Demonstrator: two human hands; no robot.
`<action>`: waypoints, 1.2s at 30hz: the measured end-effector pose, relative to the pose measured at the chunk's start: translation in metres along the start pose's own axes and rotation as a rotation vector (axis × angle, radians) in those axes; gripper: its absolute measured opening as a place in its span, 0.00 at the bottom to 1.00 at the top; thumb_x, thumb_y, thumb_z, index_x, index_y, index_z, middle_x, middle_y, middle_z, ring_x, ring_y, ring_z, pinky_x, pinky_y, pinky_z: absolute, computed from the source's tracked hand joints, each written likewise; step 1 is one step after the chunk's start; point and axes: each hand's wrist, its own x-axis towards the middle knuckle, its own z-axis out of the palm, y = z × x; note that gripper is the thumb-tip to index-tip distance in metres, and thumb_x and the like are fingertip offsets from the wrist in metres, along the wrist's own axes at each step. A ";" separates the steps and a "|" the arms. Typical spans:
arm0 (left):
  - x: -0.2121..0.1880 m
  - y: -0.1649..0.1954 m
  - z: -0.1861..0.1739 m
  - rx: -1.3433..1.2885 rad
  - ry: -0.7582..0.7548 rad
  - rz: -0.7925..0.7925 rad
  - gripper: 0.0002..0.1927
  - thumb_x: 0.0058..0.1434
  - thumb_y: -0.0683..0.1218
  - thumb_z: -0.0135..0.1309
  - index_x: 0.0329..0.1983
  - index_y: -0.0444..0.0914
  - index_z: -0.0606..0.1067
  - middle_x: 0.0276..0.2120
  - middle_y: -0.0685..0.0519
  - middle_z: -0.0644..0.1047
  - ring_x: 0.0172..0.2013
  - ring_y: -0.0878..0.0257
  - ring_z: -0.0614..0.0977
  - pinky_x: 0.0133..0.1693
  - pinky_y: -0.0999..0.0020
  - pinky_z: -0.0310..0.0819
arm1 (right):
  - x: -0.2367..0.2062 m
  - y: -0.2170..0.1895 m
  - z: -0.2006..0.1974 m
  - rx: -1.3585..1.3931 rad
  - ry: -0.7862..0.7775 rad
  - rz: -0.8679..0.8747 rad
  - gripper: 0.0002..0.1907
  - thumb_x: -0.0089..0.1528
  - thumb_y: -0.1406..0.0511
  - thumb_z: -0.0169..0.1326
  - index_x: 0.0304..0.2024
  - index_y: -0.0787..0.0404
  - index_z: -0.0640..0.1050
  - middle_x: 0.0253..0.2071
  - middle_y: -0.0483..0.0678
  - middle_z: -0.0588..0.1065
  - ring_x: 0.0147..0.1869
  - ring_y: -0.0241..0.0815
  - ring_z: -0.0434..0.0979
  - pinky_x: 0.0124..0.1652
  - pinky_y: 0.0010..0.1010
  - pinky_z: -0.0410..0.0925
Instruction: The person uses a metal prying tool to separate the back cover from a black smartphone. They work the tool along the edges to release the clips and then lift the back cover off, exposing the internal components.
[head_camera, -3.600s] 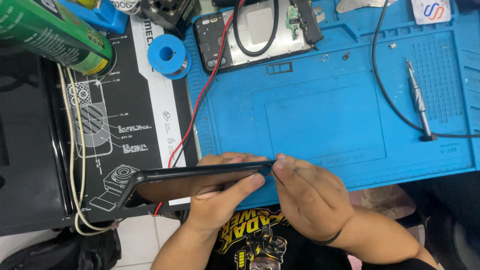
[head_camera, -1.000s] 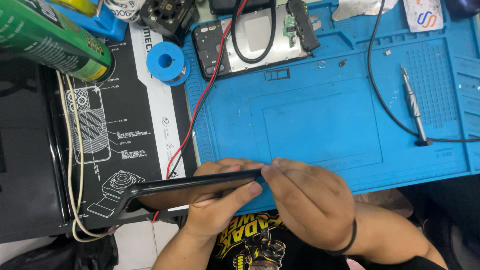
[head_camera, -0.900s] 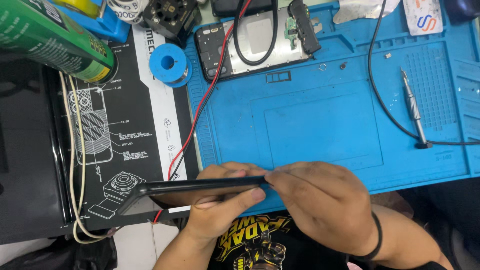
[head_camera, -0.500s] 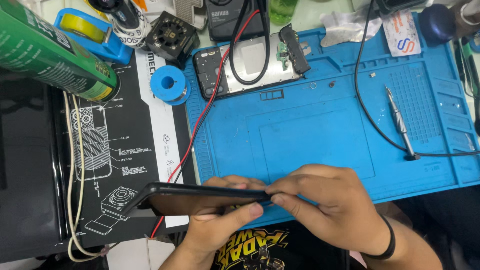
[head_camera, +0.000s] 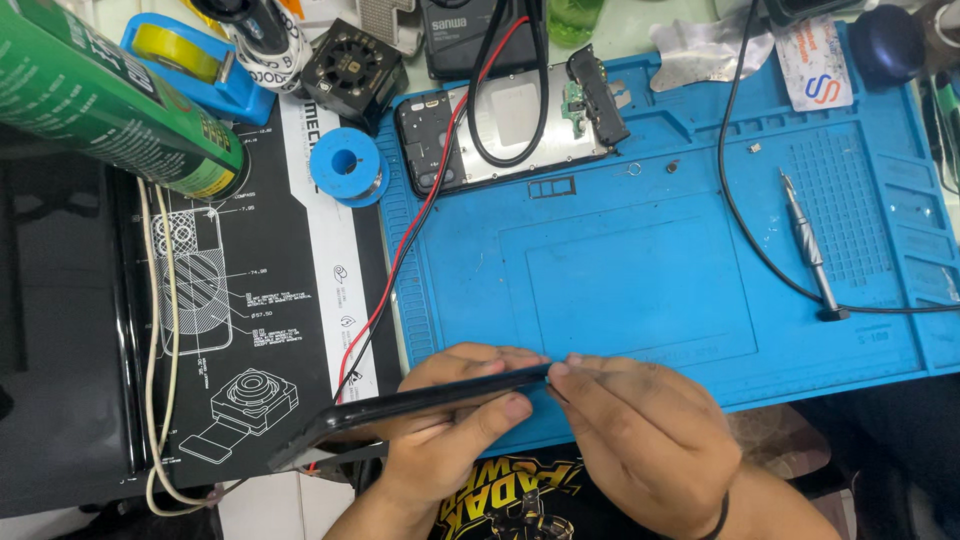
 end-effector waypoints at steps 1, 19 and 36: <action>0.001 0.000 0.000 -0.001 -0.023 0.036 0.16 0.68 0.30 0.57 0.56 0.34 0.72 0.53 0.40 0.77 0.58 0.49 0.81 0.61 0.54 0.78 | -0.001 0.001 0.002 -0.020 0.009 -0.043 0.14 0.55 0.77 0.67 0.42 0.71 0.80 0.36 0.52 0.80 0.41 0.44 0.85 0.42 0.30 0.78; 0.002 0.000 0.005 0.213 0.075 0.106 0.14 0.67 0.32 0.58 0.52 0.33 0.71 0.51 0.41 0.80 0.52 0.57 0.82 0.54 0.64 0.80 | 0.024 -0.006 0.007 -0.079 -0.009 -0.132 0.14 0.54 0.78 0.63 0.44 0.71 0.80 0.36 0.52 0.79 0.42 0.48 0.84 0.40 0.33 0.76; -0.005 -0.002 -0.003 0.185 0.087 -0.010 0.10 0.63 0.33 0.62 0.46 0.31 0.77 0.49 0.43 0.79 0.52 0.55 0.82 0.55 0.61 0.78 | 0.031 0.021 -0.008 0.298 -0.307 0.091 0.07 0.54 0.71 0.66 0.35 0.61 0.82 0.34 0.47 0.81 0.35 0.41 0.83 0.34 0.27 0.73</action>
